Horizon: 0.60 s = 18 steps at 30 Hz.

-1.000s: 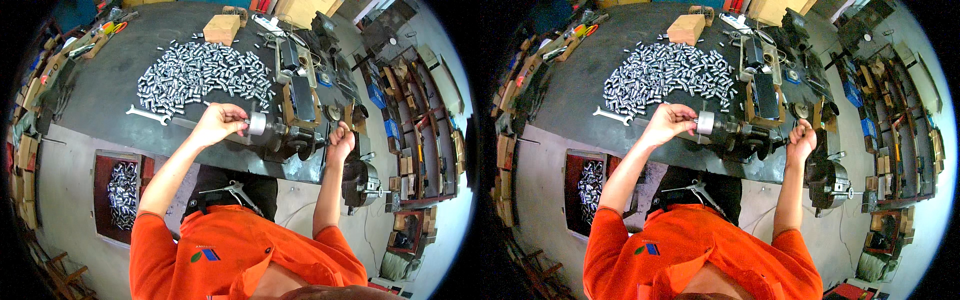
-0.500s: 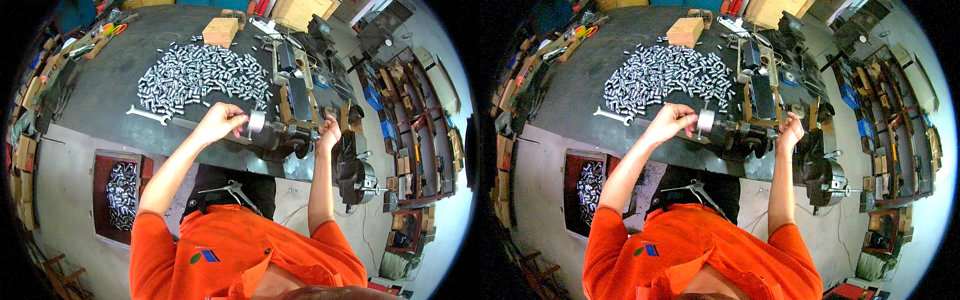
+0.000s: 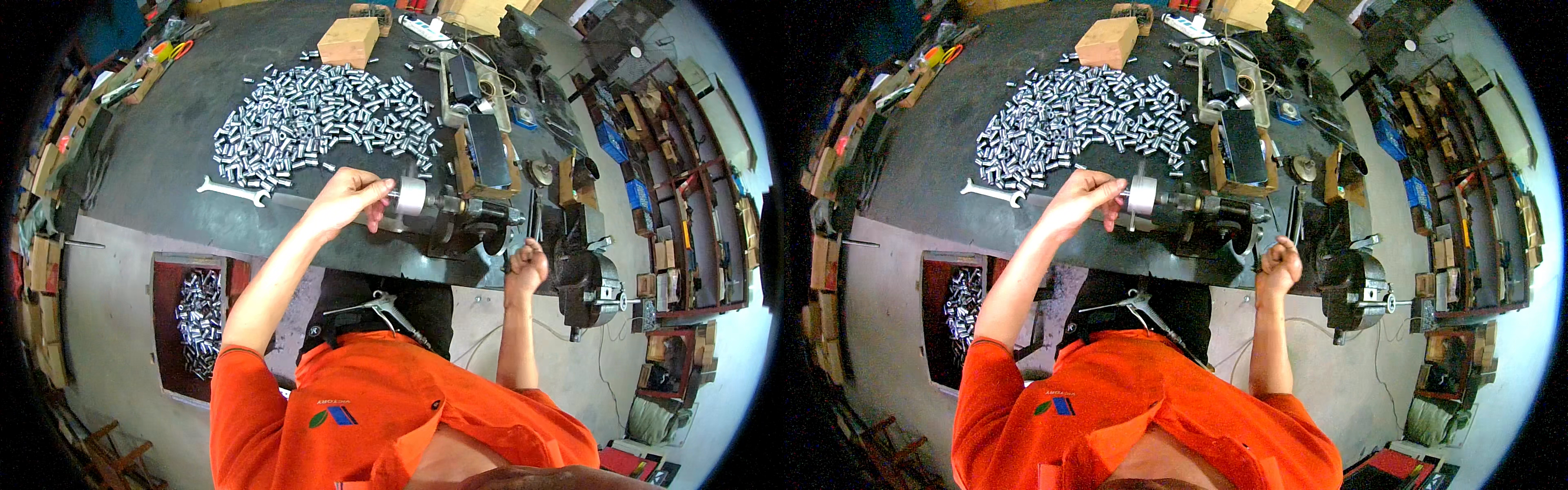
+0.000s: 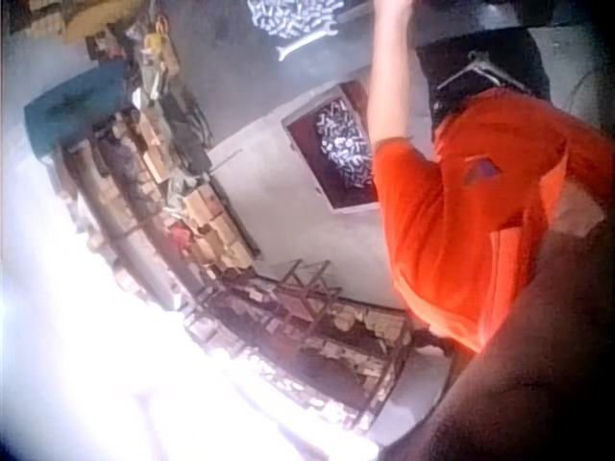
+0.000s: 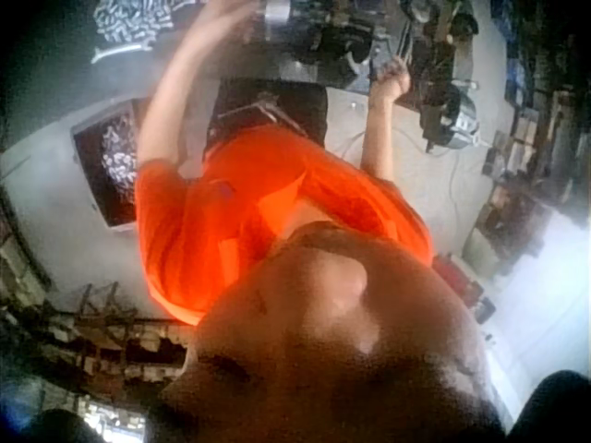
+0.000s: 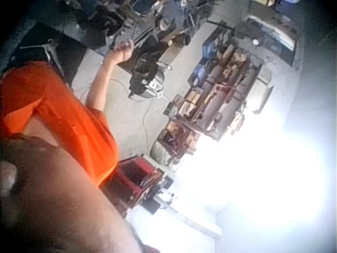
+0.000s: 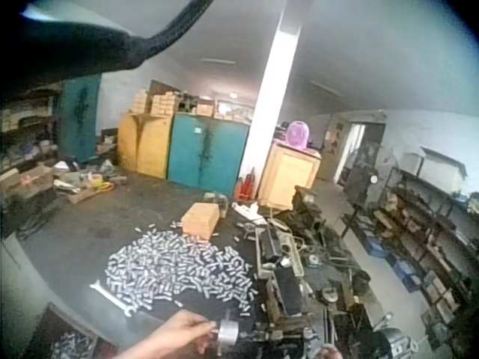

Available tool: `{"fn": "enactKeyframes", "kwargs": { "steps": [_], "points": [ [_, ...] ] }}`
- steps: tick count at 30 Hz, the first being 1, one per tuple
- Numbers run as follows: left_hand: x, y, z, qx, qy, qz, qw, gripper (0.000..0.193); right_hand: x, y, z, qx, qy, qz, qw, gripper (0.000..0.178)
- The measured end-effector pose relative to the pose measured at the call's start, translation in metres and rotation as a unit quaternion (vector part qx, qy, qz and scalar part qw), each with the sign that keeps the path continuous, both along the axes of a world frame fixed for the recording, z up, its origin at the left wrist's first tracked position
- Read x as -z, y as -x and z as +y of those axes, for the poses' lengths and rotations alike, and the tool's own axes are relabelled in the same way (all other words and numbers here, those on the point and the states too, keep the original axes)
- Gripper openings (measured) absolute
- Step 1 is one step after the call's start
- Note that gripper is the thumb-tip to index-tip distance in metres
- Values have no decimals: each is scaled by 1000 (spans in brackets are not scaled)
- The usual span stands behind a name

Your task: The person repeatedly picks up small cylindrical metal parts from a large pile on a workbench and inserts them into a rotating lathe chuck. They use a wrench to tighten the chuck onto each part, then remove the part and place it into a red bin. The process is repeated continuously throughout the clip.

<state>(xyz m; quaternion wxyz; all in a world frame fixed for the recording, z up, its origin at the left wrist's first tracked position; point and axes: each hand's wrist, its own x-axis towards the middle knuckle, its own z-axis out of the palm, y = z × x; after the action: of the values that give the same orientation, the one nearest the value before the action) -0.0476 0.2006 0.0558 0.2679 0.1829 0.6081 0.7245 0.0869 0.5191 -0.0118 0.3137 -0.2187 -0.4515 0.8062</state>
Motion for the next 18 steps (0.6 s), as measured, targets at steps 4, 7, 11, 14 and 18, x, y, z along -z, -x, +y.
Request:
{"fn": "enactKeyframes", "kwargs": {
  "steps": [4, 7, 11, 14, 18],
  "points": [
    [1, 1, 0, 9, -19, -11, 1000, 35, 43, 53, 17, 45, 48, -40, 997, 17],
    [1, 2, 1, 16, -24, -16, 999, 35, 43, 91, 41, 64, -256, -64, 962, 26],
    [-1, 0, -3, 14, -19, -28, 999, 34, -33, 100, 19, -3, -119, 67, 991, 20],
    [-1, -1, -5, 3, -5, -39, 999, 32, -66, 70, 3, -6, -101, 153, 983, 19],
    [-5, -3, -3, -24, -14, -21, 999, 28, -57, 16, -3, -20, -95, 167, 981, 32]
  ]
}}
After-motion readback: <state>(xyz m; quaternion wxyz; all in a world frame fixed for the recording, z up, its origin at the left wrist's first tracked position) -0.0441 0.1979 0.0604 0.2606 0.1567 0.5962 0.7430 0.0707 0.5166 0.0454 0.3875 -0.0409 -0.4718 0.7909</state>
